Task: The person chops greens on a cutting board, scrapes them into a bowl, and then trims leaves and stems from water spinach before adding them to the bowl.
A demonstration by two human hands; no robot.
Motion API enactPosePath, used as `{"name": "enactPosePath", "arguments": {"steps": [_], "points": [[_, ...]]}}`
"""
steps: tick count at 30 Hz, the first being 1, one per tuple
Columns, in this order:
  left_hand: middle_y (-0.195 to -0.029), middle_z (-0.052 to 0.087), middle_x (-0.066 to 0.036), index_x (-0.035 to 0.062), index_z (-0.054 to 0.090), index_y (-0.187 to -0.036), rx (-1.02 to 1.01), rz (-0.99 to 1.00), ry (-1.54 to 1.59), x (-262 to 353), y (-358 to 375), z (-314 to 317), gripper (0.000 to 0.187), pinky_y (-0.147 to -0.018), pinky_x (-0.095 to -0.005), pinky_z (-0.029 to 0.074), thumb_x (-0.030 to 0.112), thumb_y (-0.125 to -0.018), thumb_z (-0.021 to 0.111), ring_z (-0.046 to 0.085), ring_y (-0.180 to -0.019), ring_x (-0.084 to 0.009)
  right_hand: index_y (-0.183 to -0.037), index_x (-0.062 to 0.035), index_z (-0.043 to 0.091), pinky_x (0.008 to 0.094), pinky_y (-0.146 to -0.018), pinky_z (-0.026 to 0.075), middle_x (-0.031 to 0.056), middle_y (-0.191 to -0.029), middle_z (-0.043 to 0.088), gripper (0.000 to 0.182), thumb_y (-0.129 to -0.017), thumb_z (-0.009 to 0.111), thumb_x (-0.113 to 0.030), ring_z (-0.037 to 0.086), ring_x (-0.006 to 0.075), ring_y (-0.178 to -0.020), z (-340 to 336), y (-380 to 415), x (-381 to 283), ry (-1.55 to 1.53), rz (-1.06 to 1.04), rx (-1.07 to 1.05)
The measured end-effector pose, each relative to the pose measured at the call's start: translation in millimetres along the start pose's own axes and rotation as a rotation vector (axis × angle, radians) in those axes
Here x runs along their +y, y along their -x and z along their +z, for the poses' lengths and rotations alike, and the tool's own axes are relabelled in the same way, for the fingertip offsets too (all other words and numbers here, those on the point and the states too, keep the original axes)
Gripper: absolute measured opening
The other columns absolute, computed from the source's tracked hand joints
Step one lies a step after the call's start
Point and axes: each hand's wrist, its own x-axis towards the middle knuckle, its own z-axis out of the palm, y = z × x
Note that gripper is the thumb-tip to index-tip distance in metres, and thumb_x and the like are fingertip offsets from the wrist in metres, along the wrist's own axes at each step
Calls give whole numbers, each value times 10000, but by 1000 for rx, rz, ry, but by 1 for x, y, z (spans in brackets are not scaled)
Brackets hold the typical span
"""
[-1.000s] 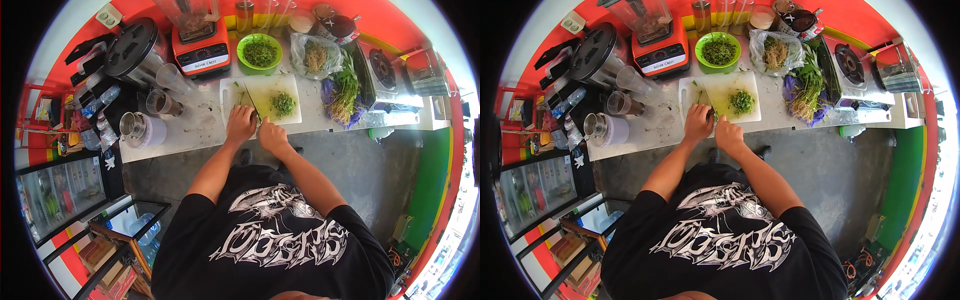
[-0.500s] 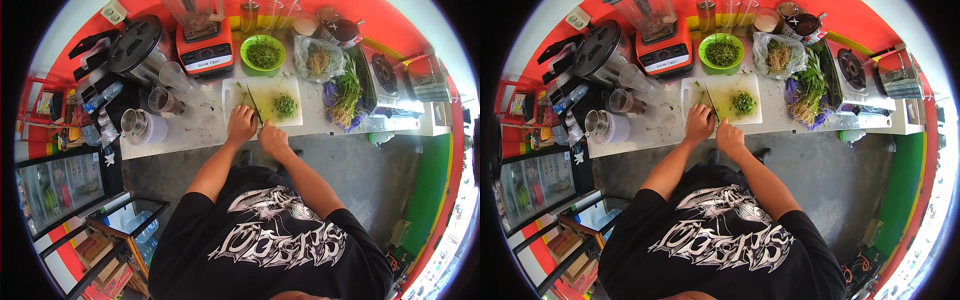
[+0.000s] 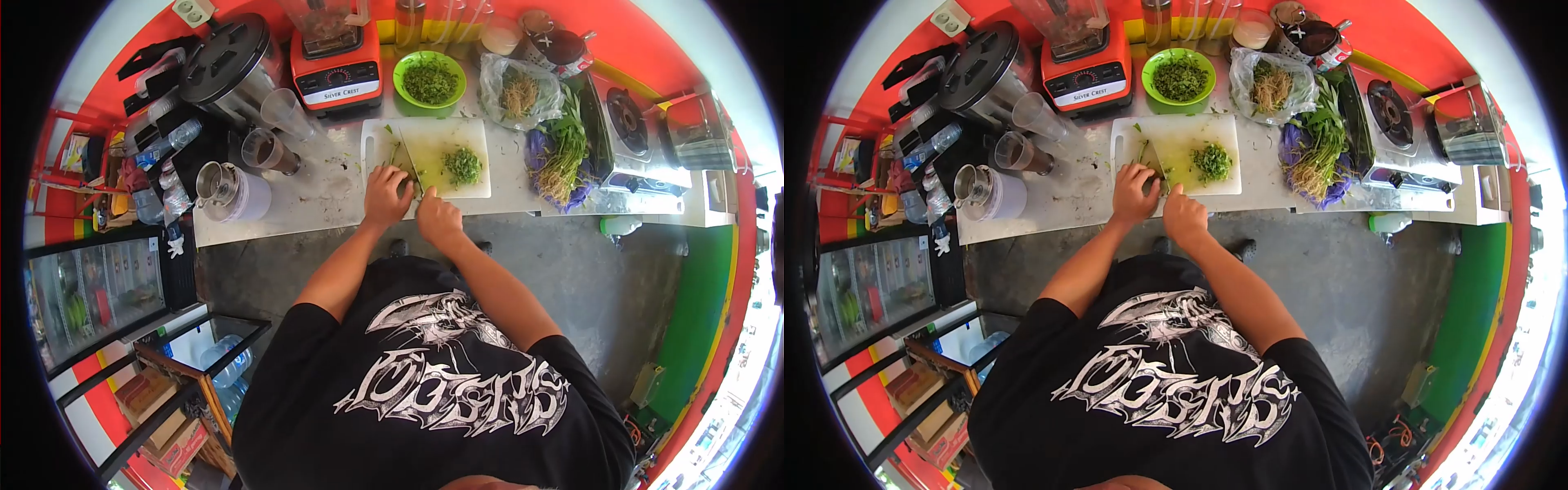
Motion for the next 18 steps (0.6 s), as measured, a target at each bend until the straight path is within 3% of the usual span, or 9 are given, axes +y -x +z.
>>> {"name": "enactPosePath", "arguments": {"steps": [6,13,18], "points": [[-1081,608,-68,63,664,-1052,-35,-35,-69,2,2,-16,255,-937,-446,405,193,-839,718,529,-1059,-295,-1116,16,492,508,-874,568,276,-1008,720,244,-959,527,-168,715,434,-991,-4,-3,4,-65,6,-16],[-1038,594,-59,113,688,-1021,-172,93,-115,-3,2,-8,148,-884,-417,438,151,-878,679,546,-1025,-285,-1105,26,501,514,-866,566,298,-1022,709,236,-947,529,-147,712,443,-985,4,-3,7,-96,-1,3],[-1005,589,-51,110,688,-1018,-149,96,-98,-3,4,-6,158,-852,-409,453,119,-860,684,558,-993,-280,-1097,29,503,519,-866,564,313,-1028,702,240,-946,528,-156,704,465,-983,-6,-22,11,-89,-58,-6]]}}
